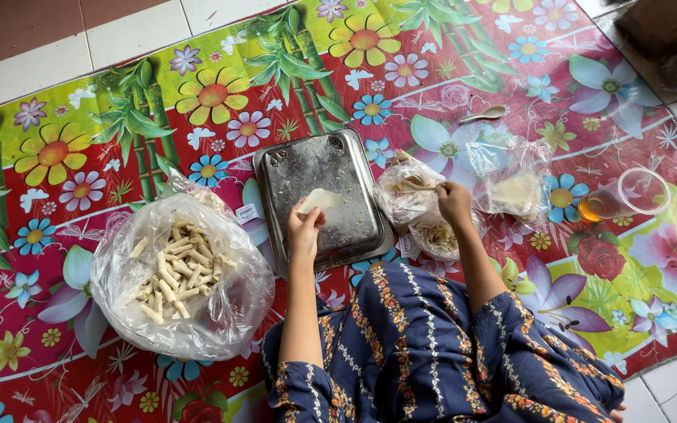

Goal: The person wraps small food items by hand while sitting on a mat. They take ingredients from plastic bags, form them into shapes, and place the finished pieces onto a metal tray.

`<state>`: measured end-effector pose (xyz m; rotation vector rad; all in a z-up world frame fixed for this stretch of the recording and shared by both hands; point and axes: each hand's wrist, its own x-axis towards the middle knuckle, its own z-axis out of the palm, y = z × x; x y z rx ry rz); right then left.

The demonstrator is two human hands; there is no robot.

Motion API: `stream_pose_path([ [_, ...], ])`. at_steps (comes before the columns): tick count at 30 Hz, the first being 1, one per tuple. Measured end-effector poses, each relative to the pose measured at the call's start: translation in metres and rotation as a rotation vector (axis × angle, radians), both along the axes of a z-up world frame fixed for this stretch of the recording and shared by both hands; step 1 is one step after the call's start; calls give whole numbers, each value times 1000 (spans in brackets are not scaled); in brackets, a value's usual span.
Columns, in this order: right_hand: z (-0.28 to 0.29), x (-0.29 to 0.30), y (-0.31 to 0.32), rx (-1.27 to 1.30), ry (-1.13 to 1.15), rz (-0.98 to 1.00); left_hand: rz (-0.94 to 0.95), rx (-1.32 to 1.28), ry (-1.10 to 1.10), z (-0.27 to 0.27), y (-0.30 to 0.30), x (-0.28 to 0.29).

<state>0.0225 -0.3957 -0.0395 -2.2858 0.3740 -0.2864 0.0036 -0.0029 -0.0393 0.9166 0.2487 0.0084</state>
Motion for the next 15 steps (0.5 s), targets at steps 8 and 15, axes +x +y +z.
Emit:
stream_pose_path([
  [8,10,-19,-8,112,-23,-53,86,1357,63,9,5,-50],
  [15,20,-25,79,343,88,161,147,1358,231,30,-1,-64],
])
